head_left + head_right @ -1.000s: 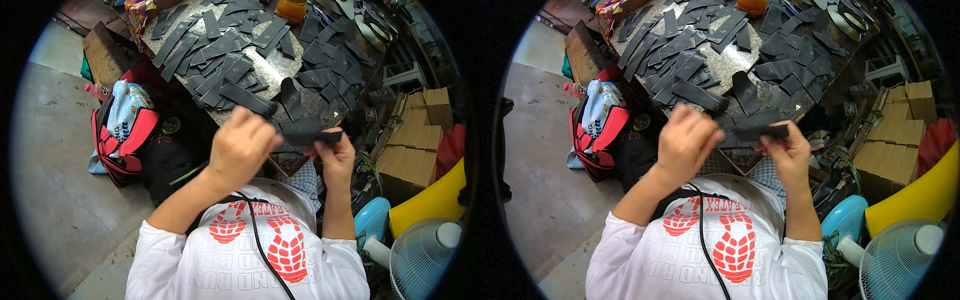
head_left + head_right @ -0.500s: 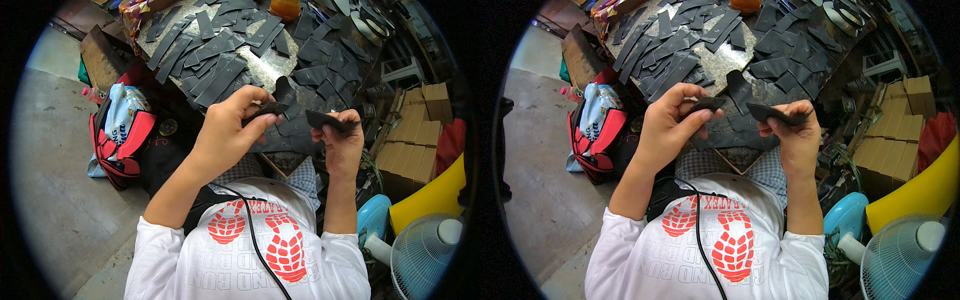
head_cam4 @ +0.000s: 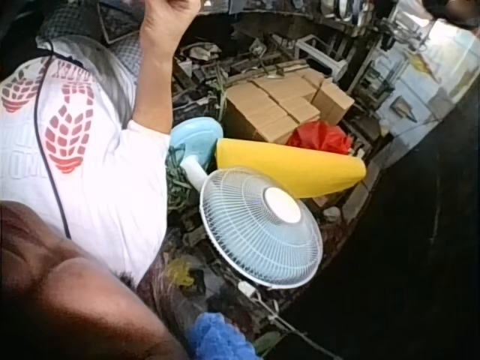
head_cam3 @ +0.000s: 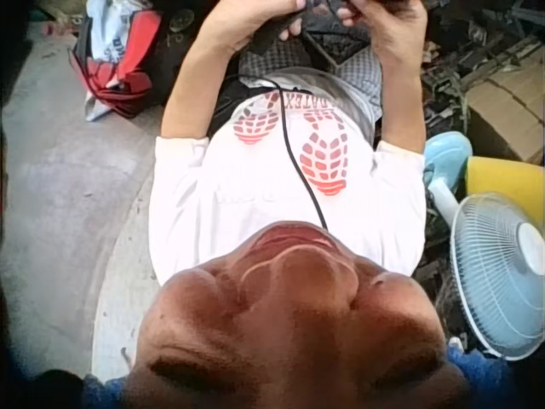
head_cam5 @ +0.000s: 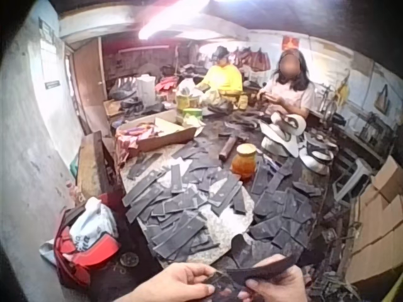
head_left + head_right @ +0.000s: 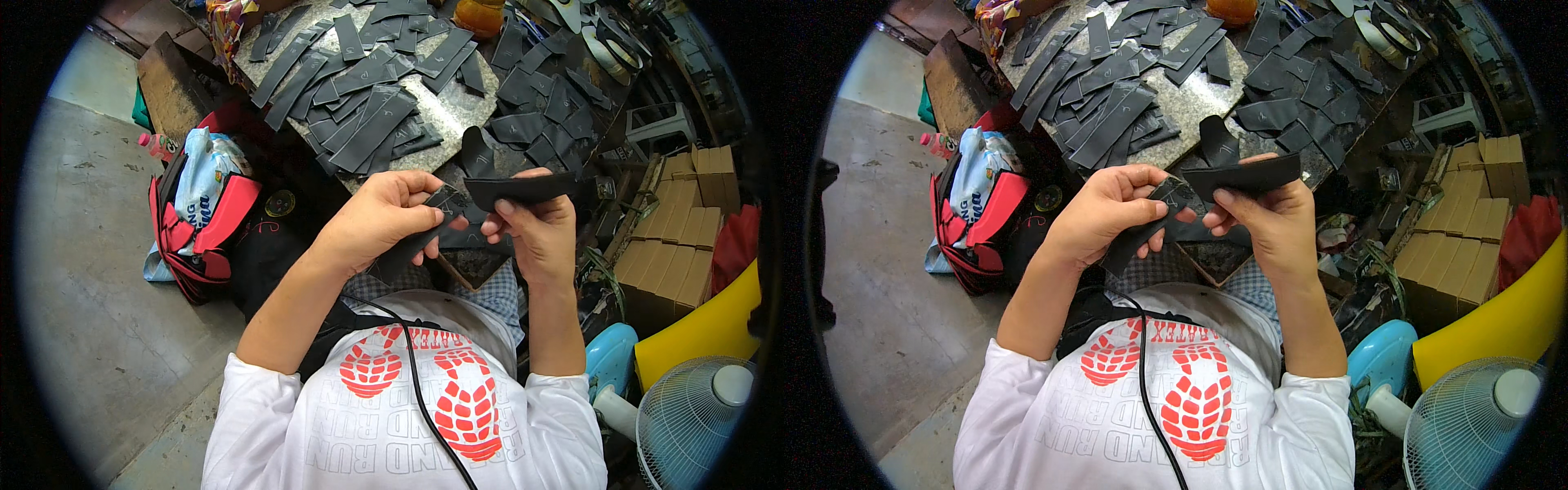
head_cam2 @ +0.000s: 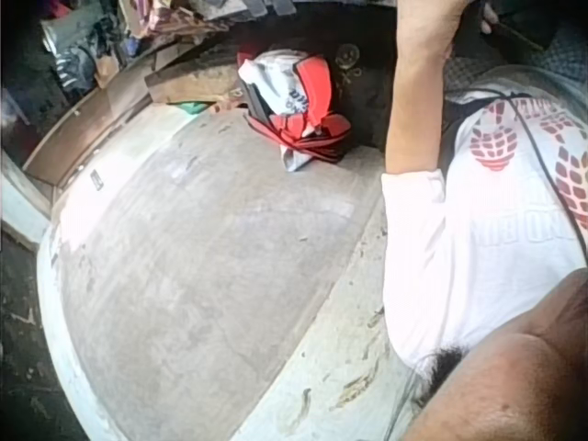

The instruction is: The person picks up small black rubber pieces from a table, inspects them by turning them over, and places them into separate piles. The person handles the pieces one at a time, occasionally moving items aside to reach others.

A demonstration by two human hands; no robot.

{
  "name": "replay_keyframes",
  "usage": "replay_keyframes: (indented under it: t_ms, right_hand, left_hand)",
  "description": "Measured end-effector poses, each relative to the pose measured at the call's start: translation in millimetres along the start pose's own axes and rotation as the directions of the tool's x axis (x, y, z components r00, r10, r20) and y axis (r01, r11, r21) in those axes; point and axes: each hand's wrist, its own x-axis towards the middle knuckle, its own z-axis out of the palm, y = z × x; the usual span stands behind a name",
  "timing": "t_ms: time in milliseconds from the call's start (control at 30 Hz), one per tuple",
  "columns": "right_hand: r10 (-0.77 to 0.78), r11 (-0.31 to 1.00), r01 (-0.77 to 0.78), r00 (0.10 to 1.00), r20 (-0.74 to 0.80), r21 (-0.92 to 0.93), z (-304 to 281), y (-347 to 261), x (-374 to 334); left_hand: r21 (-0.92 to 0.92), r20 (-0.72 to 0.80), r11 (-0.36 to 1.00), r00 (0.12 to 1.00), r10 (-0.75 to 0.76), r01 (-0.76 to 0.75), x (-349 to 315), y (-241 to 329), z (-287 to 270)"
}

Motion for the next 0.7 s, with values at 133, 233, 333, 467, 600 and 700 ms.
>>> replay_keyframes:
  t_ms: [133,233,333,467,600,700]
  right_hand:
    - [-0.062,0.961,0.048,0.997,-0.041,-0.272,1.7,-0.3,7.3]
    - [-0.017,0.973,0.011,1.0,-0.023,-0.232,-2.4,-4.0,7.7]
    - [0.167,0.986,-0.163,0.976,0.14,-0.037,-4.0,-2.0,6.6]
    - [0.168,0.978,-0.158,0.984,0.062,-0.137,-3.2,6.8,8.2]
    - [0.13,0.989,-0.13,0.991,0.002,-0.072,-5.3,8.7,7.9]
    - [0.181,0.981,-0.178,0.983,0.037,-0.076,-5.3,7.6,5.9]
  left_hand:
    - [0.031,-0.001,0.999,1.0,-0.02,0.02,0.0,0.4,-0.2]
    - [0.056,-0.003,0.998,0.999,-0.04,0.04,-0.6,1.3,-1.8]
    - [0.066,0.008,0.996,0.999,-0.053,0.052,0.7,0.6,-1.5]
    - [0.087,0.013,0.995,0.998,-0.057,0.056,1.4,-0.7,-0.2]
    - [0.123,-0.02,0.991,0.998,-0.054,0.056,1.8,-1.2,0.1]
    - [0.13,-0.019,0.99,0.998,-0.056,0.058,2.1,-1.3,0.5]
